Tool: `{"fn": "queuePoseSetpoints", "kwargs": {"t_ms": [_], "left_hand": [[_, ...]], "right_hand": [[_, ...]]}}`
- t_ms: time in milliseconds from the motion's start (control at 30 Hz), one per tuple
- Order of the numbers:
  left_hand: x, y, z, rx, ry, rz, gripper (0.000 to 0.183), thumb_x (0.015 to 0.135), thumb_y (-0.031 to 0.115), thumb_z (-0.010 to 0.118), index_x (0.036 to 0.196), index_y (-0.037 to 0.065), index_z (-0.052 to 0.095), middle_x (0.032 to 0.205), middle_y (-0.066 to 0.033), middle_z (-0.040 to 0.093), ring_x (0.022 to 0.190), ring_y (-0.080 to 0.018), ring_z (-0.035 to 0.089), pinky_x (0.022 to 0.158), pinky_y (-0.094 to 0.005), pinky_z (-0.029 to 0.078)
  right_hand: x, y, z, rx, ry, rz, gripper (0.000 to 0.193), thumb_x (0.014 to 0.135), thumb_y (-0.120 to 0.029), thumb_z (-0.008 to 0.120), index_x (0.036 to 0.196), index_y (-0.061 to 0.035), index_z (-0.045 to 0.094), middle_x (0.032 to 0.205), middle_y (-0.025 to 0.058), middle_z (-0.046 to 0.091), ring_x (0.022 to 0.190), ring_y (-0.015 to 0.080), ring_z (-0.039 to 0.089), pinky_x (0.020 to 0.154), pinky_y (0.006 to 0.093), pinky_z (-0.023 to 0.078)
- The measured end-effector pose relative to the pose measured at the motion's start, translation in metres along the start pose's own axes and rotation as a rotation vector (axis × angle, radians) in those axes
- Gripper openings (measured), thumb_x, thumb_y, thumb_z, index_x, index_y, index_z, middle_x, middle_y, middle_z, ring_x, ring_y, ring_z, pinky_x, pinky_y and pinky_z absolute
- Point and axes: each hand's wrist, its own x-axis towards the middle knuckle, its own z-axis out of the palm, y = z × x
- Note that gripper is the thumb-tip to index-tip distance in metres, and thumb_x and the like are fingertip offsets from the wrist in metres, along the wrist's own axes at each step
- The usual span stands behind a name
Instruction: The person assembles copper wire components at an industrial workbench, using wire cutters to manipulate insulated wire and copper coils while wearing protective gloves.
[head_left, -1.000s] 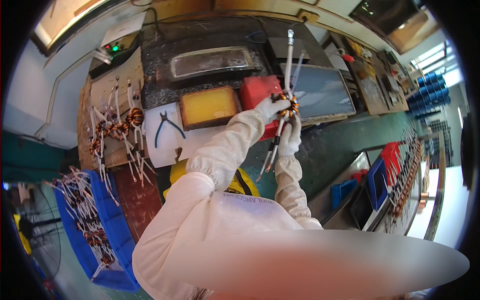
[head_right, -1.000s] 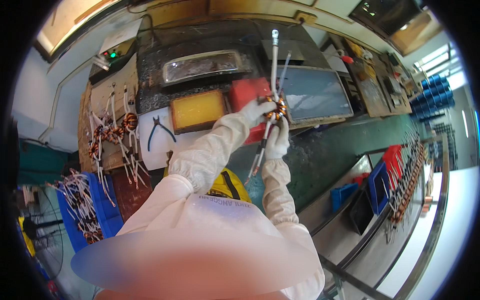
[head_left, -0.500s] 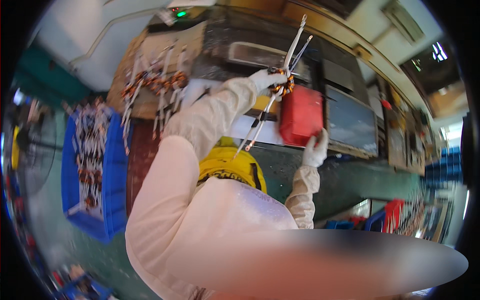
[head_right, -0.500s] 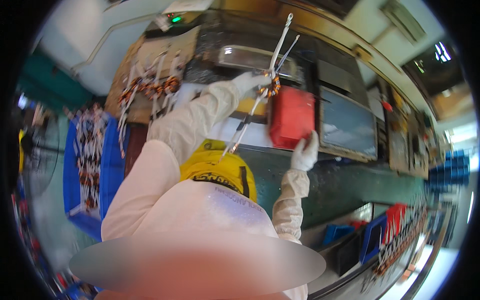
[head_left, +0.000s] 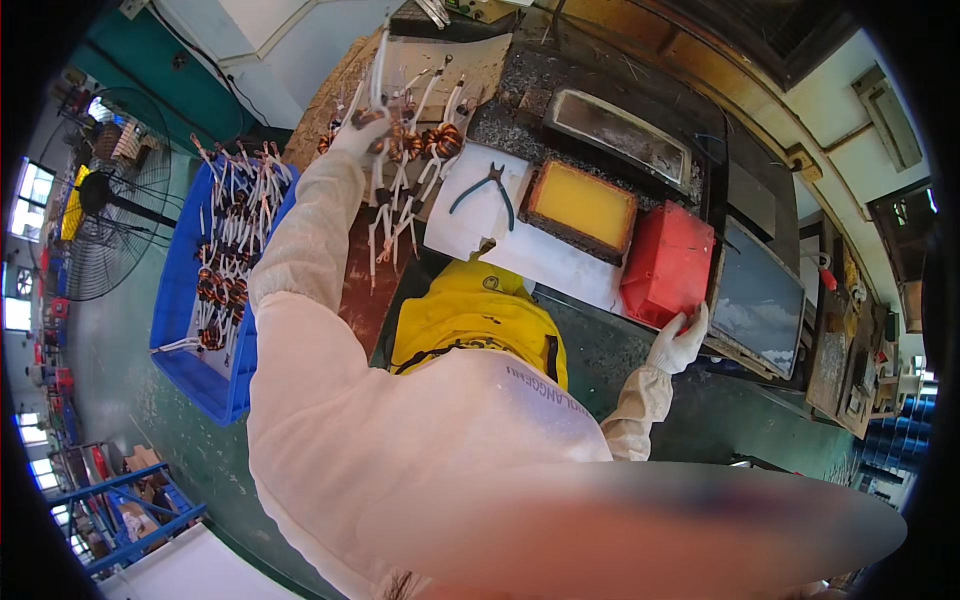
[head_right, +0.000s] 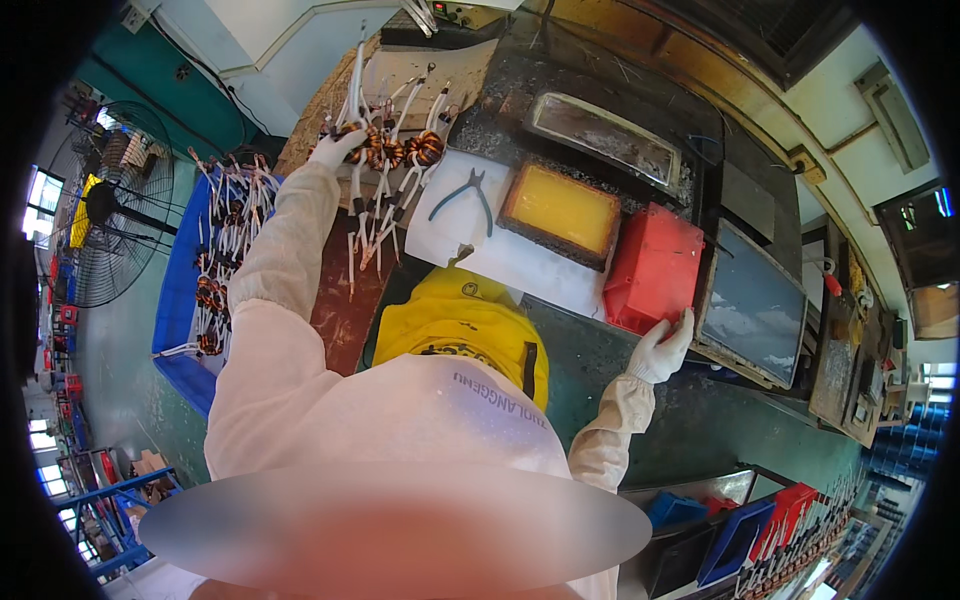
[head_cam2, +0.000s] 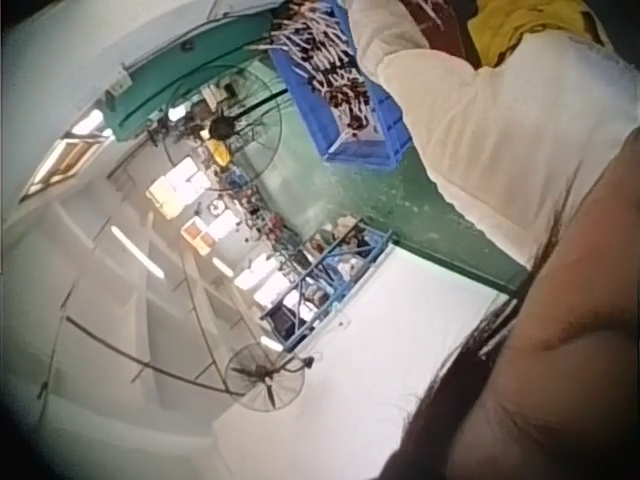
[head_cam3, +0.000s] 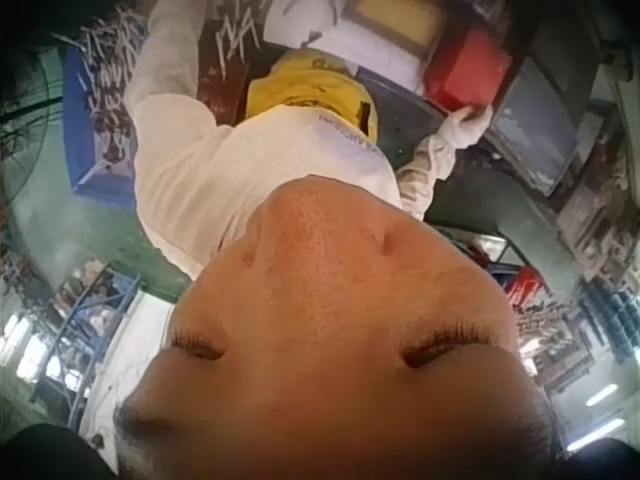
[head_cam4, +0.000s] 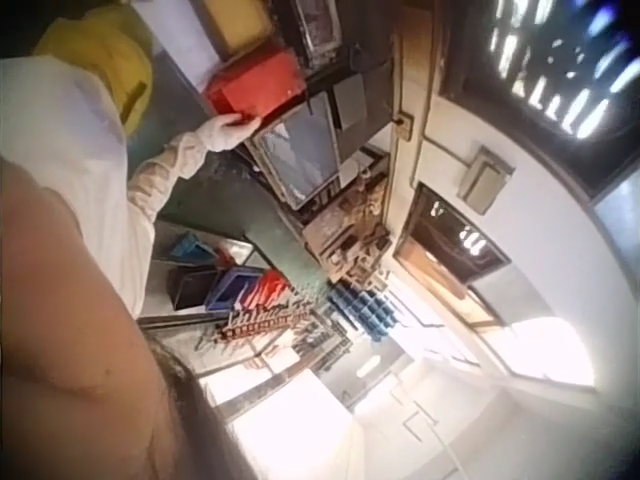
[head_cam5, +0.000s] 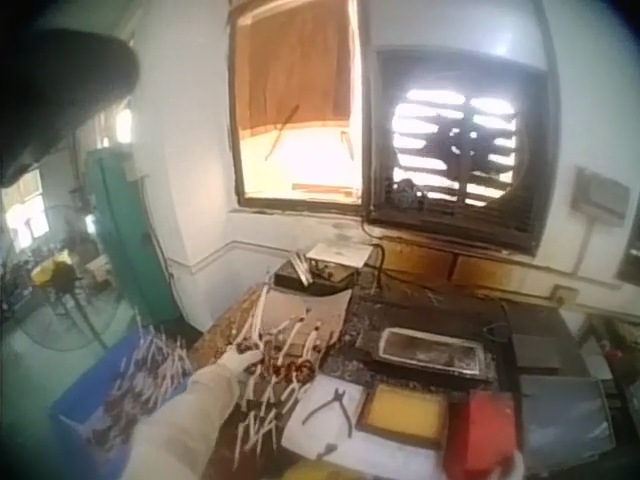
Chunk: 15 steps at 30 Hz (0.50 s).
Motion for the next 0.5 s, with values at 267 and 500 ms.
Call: {"fn": "queuePoseSetpoints", "kwargs": {"t_ms": [267, 500], "left_hand": [[0.086, -0.132, -0.066, 0.348, 0.376, 0.106, 0.051, 0.064, 0.038, 0.076, 0.099, 0.004, 0.063, 0.093, -0.0114, 0.066, 0.083, -0.0201, 0.063, 0.077, -0.0328, 0.048], [0.041, -0.076, -0.014, 0.487, 0.504, -0.076, 0.060, 0.068, 0.041, 0.072, 0.111, 0.002, 0.058, 0.100, -0.0152, 0.064, 0.091, -0.0290, 0.062, 0.084, -0.0365, 0.046]], "right_hand": [[0.002, -0.004, 0.002, -0.046, -0.026, -0.014, 0.038, 0.084, 0.000, 0.053, 0.122, -0.0003, 0.051, 0.115, 0.0189, 0.058, 0.101, 0.0315, 0.060, 0.087, 0.0355, 0.049], [-0.001, -0.003, 0.006, -0.147, 0.002, -0.037, 0.036, 0.083, 0.001, 0.051, 0.119, 0.0009, 0.052, 0.116, 0.0189, 0.057, 0.106, 0.0322, 0.058, 0.089, 0.0366, 0.047]]}}
